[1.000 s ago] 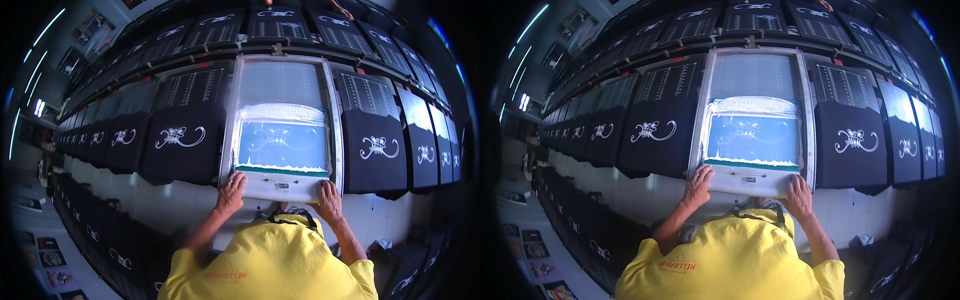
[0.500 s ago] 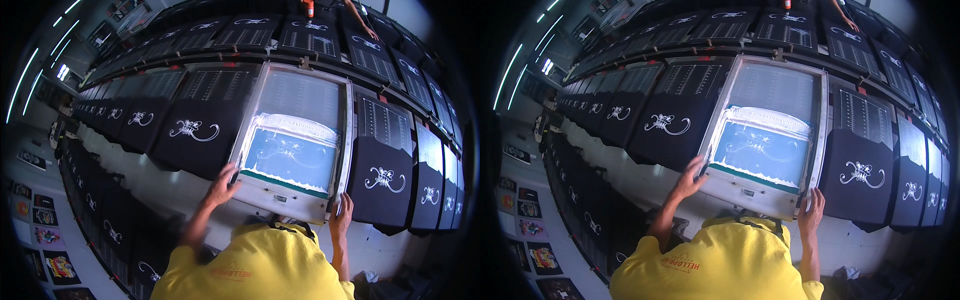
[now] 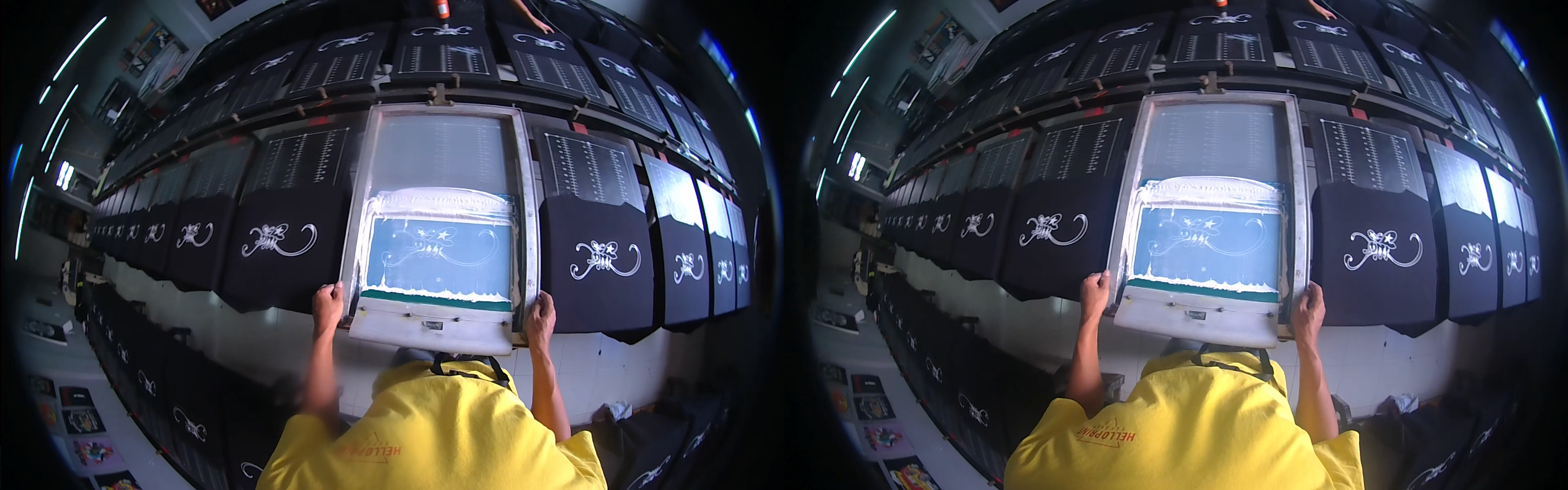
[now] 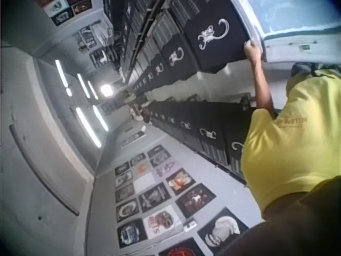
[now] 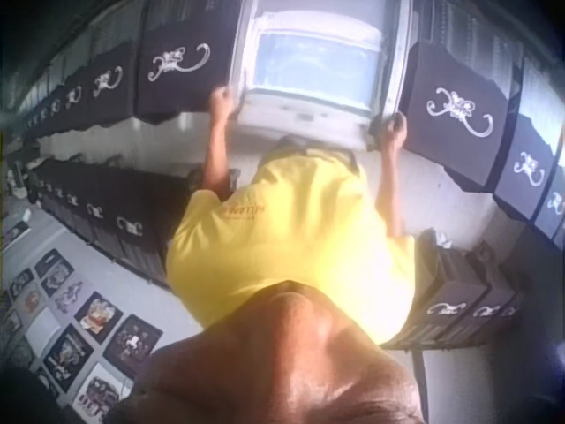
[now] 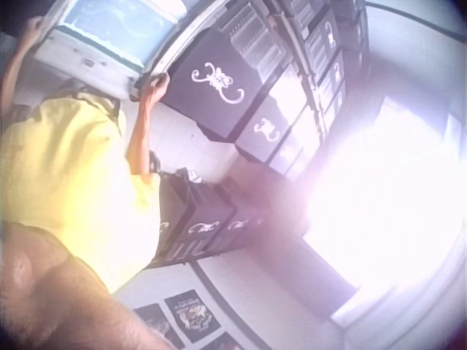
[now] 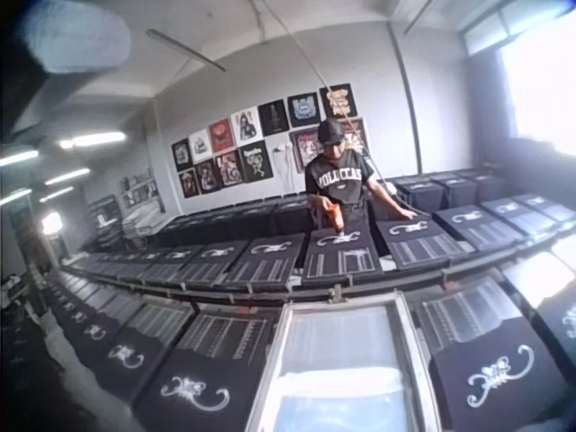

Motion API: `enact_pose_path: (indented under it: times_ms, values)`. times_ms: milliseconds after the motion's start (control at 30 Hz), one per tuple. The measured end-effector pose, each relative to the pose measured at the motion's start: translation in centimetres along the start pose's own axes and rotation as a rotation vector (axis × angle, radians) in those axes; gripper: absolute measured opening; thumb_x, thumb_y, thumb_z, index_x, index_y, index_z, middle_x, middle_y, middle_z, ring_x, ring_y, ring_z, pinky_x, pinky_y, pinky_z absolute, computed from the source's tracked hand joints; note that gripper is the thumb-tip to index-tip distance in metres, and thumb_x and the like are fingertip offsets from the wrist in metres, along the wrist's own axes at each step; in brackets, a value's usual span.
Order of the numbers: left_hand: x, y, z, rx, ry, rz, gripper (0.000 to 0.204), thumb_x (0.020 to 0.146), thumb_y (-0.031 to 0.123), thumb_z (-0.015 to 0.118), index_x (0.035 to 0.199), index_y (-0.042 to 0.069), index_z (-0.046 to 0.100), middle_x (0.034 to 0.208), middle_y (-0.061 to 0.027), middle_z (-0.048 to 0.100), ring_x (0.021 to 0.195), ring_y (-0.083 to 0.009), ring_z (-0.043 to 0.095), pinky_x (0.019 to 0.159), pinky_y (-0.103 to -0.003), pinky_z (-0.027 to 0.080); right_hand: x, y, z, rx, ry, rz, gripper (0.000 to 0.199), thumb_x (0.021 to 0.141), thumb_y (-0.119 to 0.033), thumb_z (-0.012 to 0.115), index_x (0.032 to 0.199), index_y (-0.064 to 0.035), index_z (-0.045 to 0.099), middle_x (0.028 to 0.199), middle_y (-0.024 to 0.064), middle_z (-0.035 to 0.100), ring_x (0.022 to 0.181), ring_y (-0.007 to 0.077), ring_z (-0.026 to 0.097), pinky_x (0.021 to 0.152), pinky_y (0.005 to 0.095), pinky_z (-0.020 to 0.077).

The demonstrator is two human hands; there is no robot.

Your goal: The person performs screen printing on black fabric by lowering the screen frame, applying white ink across the mesh with a squeegee, and then raising the frame to reveal the printed design.

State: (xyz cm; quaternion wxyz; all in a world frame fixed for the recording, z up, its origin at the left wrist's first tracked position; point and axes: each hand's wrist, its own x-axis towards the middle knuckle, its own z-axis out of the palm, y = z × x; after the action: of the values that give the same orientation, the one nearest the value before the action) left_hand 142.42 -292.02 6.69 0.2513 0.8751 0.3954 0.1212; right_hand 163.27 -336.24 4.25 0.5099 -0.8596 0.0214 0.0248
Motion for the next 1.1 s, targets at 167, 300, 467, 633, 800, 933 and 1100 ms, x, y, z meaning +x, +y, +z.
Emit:
enact_pose_path:
  times_ms: [167,300,467,633,800,933,1100]
  values:
    - [0.7,-0.2,0.2,-0.04,0.02,-0.022,0.041,0.093,0.03,0.059,0.076,-0.007,0.061,0.066,-0.0254,0.057,0.058,-0.0397,0.055,0.058,-0.045,0.042,-0.3,-2.5,0.9,-0.145,0.034,0.015,0.023,0.096,-0.009,0.045,0.116,-0.0012,0.055,0.106,0.0233,0.066,0.098,0.0407,0.064,0.085,0.043,0.0492]
    - [1.6,-0.5,0.0,-0.117,-0.05,-0.073,0.038,0.092,0.029,0.062,0.08,-0.007,0.063,0.059,-0.0181,0.054,0.053,-0.0164,0.047,0.055,-0.039,0.04,0.2,-0.8,1.1,-0.15,0.052,-0.019,0.026,0.094,-0.009,0.044,0.117,-0.0017,0.056,0.105,0.0232,0.066,0.097,0.0401,0.064,0.085,0.043,0.0493]
    - [2.0,-1.1,-0.2,-0.217,-0.079,-0.104,0.037,0.091,0.027,0.064,0.077,-0.007,0.063,0.06,-0.0175,0.058,0.054,-0.0188,0.05,0.056,-0.037,0.042,0.6,-1.5,1.0,-0.102,0.034,0.025,0.029,0.093,-0.01,0.045,0.116,-0.0004,0.06,0.102,0.021,0.068,0.093,0.0342,0.066,0.084,0.0406,0.0498]
    - [1.2,-0.5,-0.5,-0.523,-0.079,-0.198,0.038,0.095,0.027,0.063,0.075,-0.005,0.058,0.061,0.0006,0.046,0.06,-0.0089,0.039,0.055,-0.031,0.035,0.5,-3.0,-0.2,0.04,0.056,0.038,0.031,0.091,-0.007,0.048,0.115,0.005,0.064,0.098,0.0148,0.071,0.087,0.0193,0.067,0.08,0.0311,0.0513]
    - [-0.3,2.4,-1.5,-0.663,0.013,-0.264,0.033,0.096,0.025,0.064,0.088,-0.007,0.066,0.073,0.002,0.056,0.069,-0.0072,0.046,0.062,-0.027,0.039,0.6,-3.5,-2.4,0.11,0.069,0.068,0.029,0.091,-0.006,0.053,0.114,0.0052,0.066,0.097,0.015,0.072,0.086,0.0186,0.067,0.079,0.0301,0.0524]
    - [-2.7,4.0,-0.7,-0.659,-0.002,-0.235,0.034,0.097,0.021,0.06,0.106,-0.011,0.067,0.09,-0.0048,0.066,0.082,-0.0106,0.056,0.077,-0.028,0.046,1.9,-2.9,-6.4,0.163,0.055,0.036,0.027,0.092,-0.004,0.05,0.113,0.0047,0.066,0.098,0.0131,0.071,0.086,0.018,0.065,0.081,0.0289,0.0509]
    - [-7.4,12.4,3.7,-0.57,0.011,-0.223,0.034,0.098,0.022,0.06,0.106,-0.011,0.067,0.089,-0.0049,0.067,0.081,-0.0099,0.056,0.076,-0.027,0.046,5.6,-1.3,-15.0,0.209,0.045,0.073,0.026,0.093,-0.002,0.05,0.113,0.0048,0.066,0.095,0.0091,0.069,0.084,0.0151,0.062,0.08,0.0264,0.049]
